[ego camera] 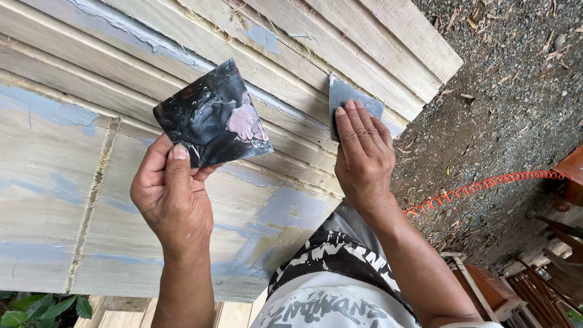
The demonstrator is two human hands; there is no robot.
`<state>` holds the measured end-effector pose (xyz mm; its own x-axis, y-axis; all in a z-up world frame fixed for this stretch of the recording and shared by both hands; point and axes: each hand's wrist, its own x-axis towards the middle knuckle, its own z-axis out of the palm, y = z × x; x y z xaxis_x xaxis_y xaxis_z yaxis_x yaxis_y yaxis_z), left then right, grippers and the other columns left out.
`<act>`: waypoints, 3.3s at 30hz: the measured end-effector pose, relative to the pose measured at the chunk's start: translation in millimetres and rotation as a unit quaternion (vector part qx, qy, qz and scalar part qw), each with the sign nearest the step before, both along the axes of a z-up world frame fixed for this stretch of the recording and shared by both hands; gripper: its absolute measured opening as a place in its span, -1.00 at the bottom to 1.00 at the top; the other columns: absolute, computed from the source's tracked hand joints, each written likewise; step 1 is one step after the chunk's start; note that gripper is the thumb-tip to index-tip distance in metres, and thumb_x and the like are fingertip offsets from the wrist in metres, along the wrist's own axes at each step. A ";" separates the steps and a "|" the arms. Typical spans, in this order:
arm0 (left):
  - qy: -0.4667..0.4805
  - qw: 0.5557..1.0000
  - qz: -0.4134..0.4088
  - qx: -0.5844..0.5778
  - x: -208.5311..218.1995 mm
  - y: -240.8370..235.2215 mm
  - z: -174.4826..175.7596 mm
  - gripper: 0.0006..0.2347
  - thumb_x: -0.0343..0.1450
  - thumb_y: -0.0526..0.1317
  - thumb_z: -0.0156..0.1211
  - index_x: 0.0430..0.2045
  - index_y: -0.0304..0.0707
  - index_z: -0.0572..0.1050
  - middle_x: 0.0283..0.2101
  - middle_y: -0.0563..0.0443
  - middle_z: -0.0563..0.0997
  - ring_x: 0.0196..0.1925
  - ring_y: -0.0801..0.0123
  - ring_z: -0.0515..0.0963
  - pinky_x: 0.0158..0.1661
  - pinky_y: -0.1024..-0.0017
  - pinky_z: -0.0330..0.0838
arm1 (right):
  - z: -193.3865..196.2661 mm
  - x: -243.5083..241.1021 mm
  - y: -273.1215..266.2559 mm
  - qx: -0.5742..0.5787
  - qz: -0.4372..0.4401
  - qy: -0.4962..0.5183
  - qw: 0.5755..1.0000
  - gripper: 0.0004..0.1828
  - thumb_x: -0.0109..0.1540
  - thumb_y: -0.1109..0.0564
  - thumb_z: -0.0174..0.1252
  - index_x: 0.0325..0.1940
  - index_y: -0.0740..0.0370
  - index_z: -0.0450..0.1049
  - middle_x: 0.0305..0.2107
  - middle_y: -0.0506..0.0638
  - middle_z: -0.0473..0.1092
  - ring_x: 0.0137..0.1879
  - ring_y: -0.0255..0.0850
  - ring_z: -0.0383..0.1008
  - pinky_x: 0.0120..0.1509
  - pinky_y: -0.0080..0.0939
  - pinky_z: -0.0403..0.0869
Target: The person uses two putty knives to apply a gray paste to the grooves and surface of a wooden panel. They repeatedly scoop filler from a bucket and spread it across the wood, working along the grooves and flat areas.
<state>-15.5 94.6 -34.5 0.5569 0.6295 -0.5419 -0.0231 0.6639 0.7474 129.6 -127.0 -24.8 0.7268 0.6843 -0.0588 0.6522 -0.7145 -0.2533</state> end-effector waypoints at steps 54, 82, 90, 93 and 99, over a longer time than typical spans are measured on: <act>0.007 0.999 0.045 0.003 -24.9 42.0 -10.2 -0.82 0.65 -0.45 0.04 0.06 -0.73 0.45 -0.09 -0.34 0.62 -0.15 0.23 0.71 -0.11 0.25 0.74 | -0.8 -4.7 46.8 0.016 -0.003 -0.004 1.000 -0.63 0.27 0.46 0.19 0.16 0.34 0.55 0.11 0.25 0.50 0.33 0.06 0.48 0.51 0.10 0.42; 0.005 0.998 0.057 0.008 -26.4 40.6 -1.9 -0.80 0.66 -0.45 0.03 0.12 -0.71 0.45 -0.07 -0.30 0.62 -0.14 0.26 0.70 -0.10 0.25 0.73 | -13.3 -7.1 83.9 0.014 -0.006 0.004 1.000 -0.53 0.29 0.48 0.16 0.30 0.35 0.45 0.22 0.31 0.41 0.42 0.13 0.38 0.56 0.15 0.36; 0.004 0.998 0.054 0.013 -22.4 34.0 -2.4 -0.82 0.66 -0.45 0.04 0.07 -0.72 0.45 -0.09 -0.30 0.62 -0.17 0.27 0.69 -0.12 0.27 0.73 | -15.1 -12.8 91.8 0.017 -0.007 0.016 1.000 -0.55 0.32 0.48 0.14 0.30 0.35 0.43 0.24 0.30 0.39 0.45 0.10 0.36 0.61 0.16 0.31; 0.007 0.999 0.052 0.014 -21.8 34.3 -0.9 -0.80 0.65 -0.45 0.03 0.10 -0.71 0.45 -0.08 -0.30 0.62 -0.15 0.26 0.70 -0.11 0.26 0.73 | -13.9 -13.9 97.9 0.014 -0.001 0.022 1.000 -0.54 0.30 0.48 0.14 0.30 0.37 0.44 0.24 0.32 0.39 0.44 0.12 0.36 0.59 0.17 0.30; 0.013 0.998 0.060 0.016 -24.0 35.1 2.5 -0.79 0.64 -0.44 0.03 0.13 -0.69 0.45 -0.08 -0.30 0.62 -0.14 0.25 0.70 -0.09 0.23 0.73 | -15.5 -14.1 102.2 0.035 -0.012 0.021 0.999 -0.52 0.31 0.49 0.15 0.31 0.34 0.43 0.25 0.29 0.39 0.45 0.10 0.36 0.62 0.16 0.30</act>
<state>-39.5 129.8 -32.1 0.4625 0.7079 -0.5338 -0.0822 0.6337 0.7692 115.5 -24.8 -40.4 0.7415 0.6696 -0.0427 0.6219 -0.7098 -0.3308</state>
